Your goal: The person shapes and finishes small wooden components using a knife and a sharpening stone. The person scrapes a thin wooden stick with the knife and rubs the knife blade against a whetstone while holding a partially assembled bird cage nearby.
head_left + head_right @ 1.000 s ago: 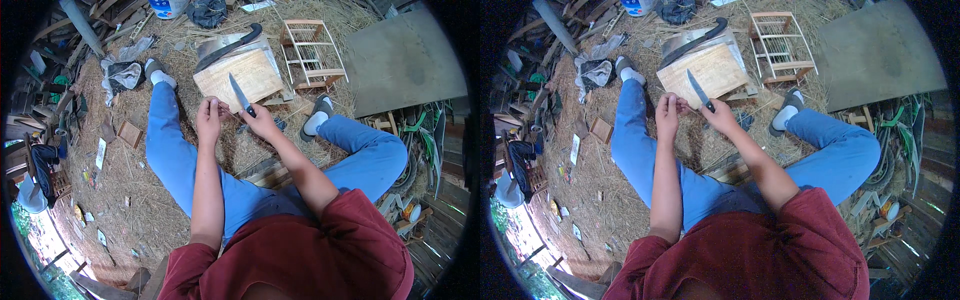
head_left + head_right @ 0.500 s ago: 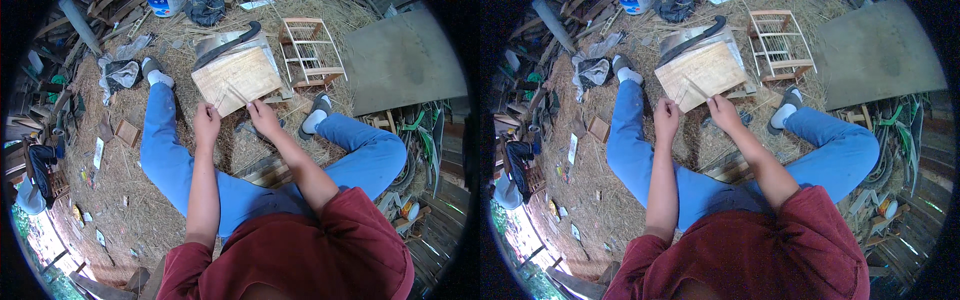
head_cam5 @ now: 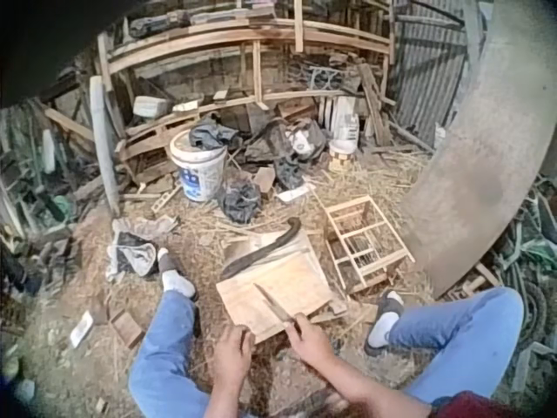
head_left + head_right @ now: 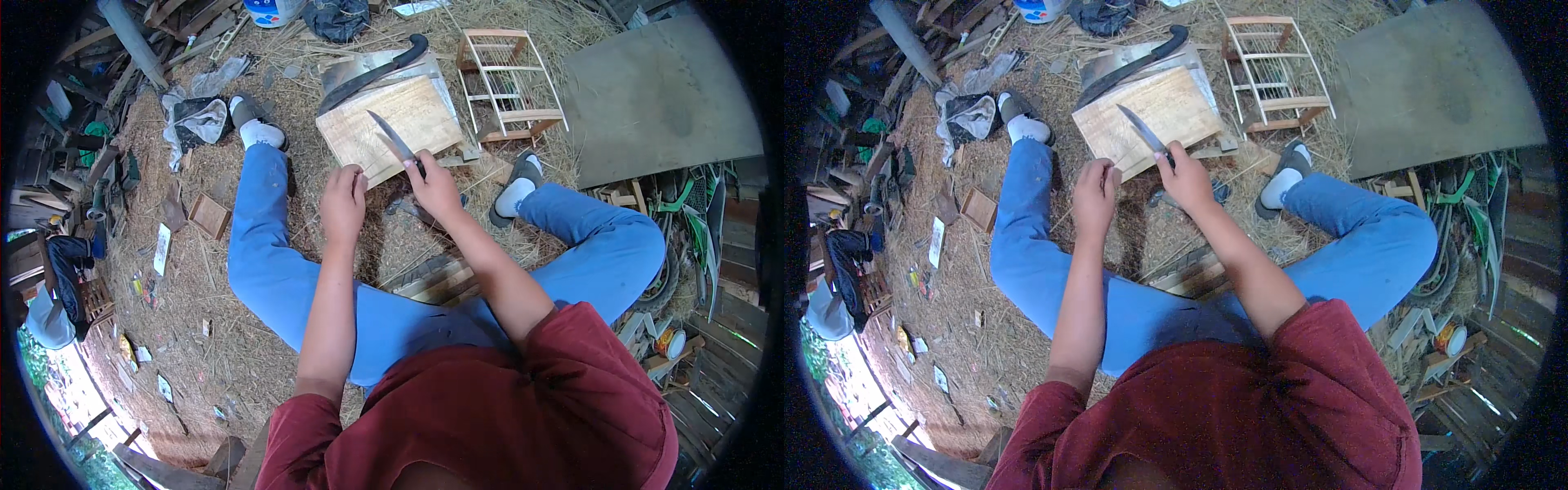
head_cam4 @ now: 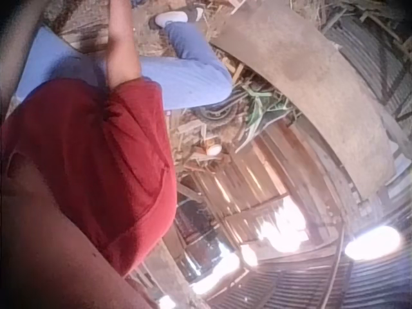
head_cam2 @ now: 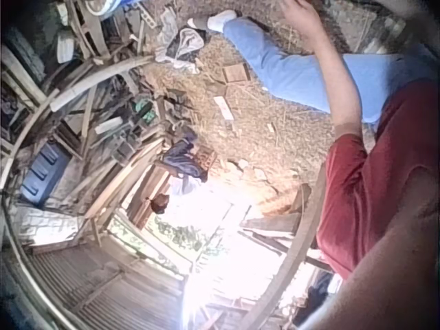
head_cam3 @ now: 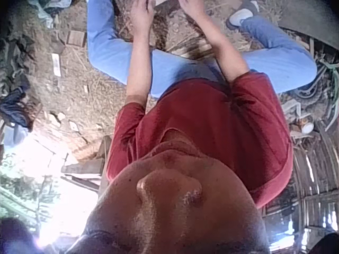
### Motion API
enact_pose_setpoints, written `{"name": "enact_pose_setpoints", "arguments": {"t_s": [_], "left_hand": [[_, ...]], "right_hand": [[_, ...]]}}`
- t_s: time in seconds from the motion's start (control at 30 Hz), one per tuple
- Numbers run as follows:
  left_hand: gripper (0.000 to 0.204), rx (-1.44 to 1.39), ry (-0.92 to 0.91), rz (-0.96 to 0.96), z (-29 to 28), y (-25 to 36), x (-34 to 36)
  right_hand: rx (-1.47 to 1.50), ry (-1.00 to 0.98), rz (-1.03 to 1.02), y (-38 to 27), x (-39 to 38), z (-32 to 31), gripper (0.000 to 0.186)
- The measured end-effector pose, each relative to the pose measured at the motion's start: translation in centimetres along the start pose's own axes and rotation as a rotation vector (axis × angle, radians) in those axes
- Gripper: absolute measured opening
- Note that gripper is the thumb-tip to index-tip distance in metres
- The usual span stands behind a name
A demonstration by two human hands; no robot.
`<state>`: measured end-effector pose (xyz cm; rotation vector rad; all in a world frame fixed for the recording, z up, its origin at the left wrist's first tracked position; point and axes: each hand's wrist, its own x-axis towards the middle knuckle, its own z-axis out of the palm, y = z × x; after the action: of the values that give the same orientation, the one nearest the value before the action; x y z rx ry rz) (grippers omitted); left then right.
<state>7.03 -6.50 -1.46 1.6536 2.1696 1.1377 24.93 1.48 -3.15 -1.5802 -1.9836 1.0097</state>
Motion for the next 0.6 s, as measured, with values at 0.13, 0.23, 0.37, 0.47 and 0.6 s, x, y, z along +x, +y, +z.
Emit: {"name": "enact_pose_setpoints", "arguments": {"t_s": [0.13,0.23,0.37,0.47,0.6], "left_hand": [[0.009,-0.017,-0.016,-0.075,-0.3,-0.4,-0.1],[0.008,0.056,0.021,-0.125,-0.6,-1.4,-0.4],[0.007,0.032,-0.001,-0.139,-0.4,-3.0,-1.3],[0.01,-0.005,-0.005,-0.188,0.0,-3.3,-1.5],[0.013,0.001,-0.023,-0.228,0.1,-3.9,-1.5]], "right_hand": [[-0.099,-0.003,-0.037,0.9,-0.5,0.7,0.04],[-0.118,-0.084,0.004,0.7,-1.6,1.7,0.044],[-0.185,-0.126,-0.073,0.6,-3.4,3.5,0.044],[-0.237,-0.135,-0.092,1.1,-4.2,4.7,0.041],[-0.256,-0.094,-0.091,0.9,-4.5,4.9,0.041]]}}
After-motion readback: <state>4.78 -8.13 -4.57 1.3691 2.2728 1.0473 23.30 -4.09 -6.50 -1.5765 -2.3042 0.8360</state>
